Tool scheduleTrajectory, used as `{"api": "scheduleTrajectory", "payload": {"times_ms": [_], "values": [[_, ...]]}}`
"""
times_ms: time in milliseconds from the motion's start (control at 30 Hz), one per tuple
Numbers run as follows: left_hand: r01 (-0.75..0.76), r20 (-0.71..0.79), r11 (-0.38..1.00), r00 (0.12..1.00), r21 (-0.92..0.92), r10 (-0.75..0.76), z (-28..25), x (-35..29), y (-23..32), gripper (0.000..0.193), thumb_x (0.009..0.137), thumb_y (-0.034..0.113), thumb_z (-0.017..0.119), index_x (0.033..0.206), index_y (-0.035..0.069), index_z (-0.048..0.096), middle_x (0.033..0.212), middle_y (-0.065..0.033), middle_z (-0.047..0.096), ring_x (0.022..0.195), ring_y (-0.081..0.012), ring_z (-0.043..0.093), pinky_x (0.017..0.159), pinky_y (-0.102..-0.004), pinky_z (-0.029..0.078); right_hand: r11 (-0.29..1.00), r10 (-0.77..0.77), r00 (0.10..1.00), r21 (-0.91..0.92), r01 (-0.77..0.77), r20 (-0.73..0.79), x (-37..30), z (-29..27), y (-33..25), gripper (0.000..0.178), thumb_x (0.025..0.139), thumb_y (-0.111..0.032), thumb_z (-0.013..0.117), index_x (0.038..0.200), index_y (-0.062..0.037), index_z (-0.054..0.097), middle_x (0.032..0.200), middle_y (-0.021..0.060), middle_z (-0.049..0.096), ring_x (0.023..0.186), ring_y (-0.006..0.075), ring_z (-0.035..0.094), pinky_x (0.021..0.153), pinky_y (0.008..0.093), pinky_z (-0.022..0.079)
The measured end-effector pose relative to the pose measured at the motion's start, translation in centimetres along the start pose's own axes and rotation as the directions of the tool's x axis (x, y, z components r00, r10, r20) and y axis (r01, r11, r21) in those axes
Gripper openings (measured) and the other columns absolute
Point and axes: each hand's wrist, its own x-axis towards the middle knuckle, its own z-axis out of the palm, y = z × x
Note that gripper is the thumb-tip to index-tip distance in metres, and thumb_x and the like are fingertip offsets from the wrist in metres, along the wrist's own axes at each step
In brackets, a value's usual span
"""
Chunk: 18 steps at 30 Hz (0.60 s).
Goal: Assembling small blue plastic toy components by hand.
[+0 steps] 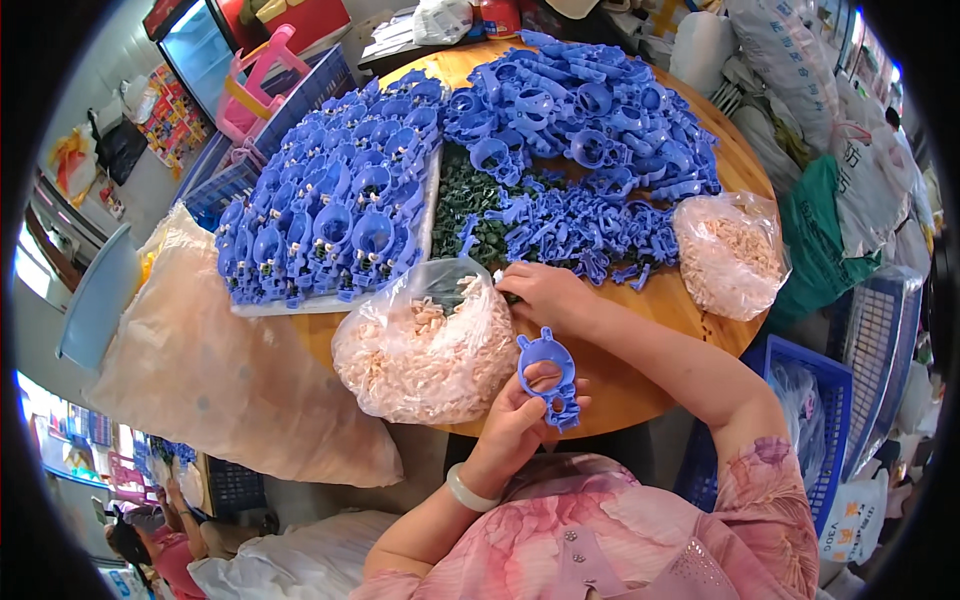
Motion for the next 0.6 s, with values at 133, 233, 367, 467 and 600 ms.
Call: {"api": "scheduleTrajectory", "payload": {"times_ms": [133,233,367,467,600], "values": [[-0.003,0.016,1.0,1.0,-0.02,0.003,-0.4,0.1,0.0,0.056,0.082,0.034,0.069,0.128,0.011,0.044,0.123,-0.0191,0.053,0.108,-0.0289,0.059,0.092,-0.0398,0.048,0.998,0.057,0.995,0.011,-0.058,0.082,-2.5,-1.5,-0.1,0.025,0.074,-0.009,0.067,0.099,-0.0088,0.063,0.1,0.0068,0.061,0.094,0.0266,0.06,0.075,0.036,0.051],[-0.019,0.013,0.997,1.0,-0.07,0.02,-0.7,0.4,0.4,0.044,0.089,0.019,0.059,0.129,0.008,0.043,0.126,-0.022,0.051,0.112,-0.0327,0.056,0.095,-0.0404,0.045,1.0,0.004,0.997,-0.021,-0.002,0.072,-5.3,-4.0,0.2,0.027,0.074,-0.008,0.067,0.1,-0.0096,0.063,0.099,0.0066,0.061,0.093,0.027,0.06,0.075,0.0361,0.051],[-0.079,-0.003,0.996,0.997,-0.029,0.079,-1.0,0.9,0.9,0.043,0.09,0.016,0.057,0.128,0.006,0.042,0.126,-0.0238,0.05,0.112,-0.0332,0.056,0.096,-0.0418,0.045,0.99,0.138,0.989,0.028,-0.14,0.045,-8.0,-5.2,0.6,0.028,0.076,-0.008,0.066,0.104,-0.0089,0.061,0.097,0.0073,0.061,0.094,0.0279,0.058,0.076,0.0369,0.05],[-0.102,-0.02,0.995,0.995,-0.007,0.101,-0.7,1.4,1.1,0.044,0.089,0.016,0.059,0.128,0.004,0.041,0.127,-0.0247,0.049,0.114,-0.0335,0.054,0.098,-0.0442,0.044,0.955,0.245,0.968,0.161,-0.25,0.049,-9.2,-5.8,0.4,0.026,0.079,-0.01,0.066,0.104,-0.0074,0.061,0.095,0.0089,0.061,0.089,0.0276,0.059,0.074,0.0365,0.049],[-0.11,-0.02,0.994,0.994,-0.023,0.109,-0.4,1.8,0.7,0.044,0.089,0.015,0.059,0.128,0.004,0.042,0.128,-0.0233,0.048,0.118,-0.0334,0.051,0.099,-0.0454,0.043,0.948,0.226,0.974,0.223,-0.225,0.024,-10.5,-6.0,0.7,0.018,0.08,-0.011,0.067,0.096,-0.0054,0.063,0.088,0.0092,0.06,0.08,0.0253,0.059,0.069,0.0338,0.048]]}}
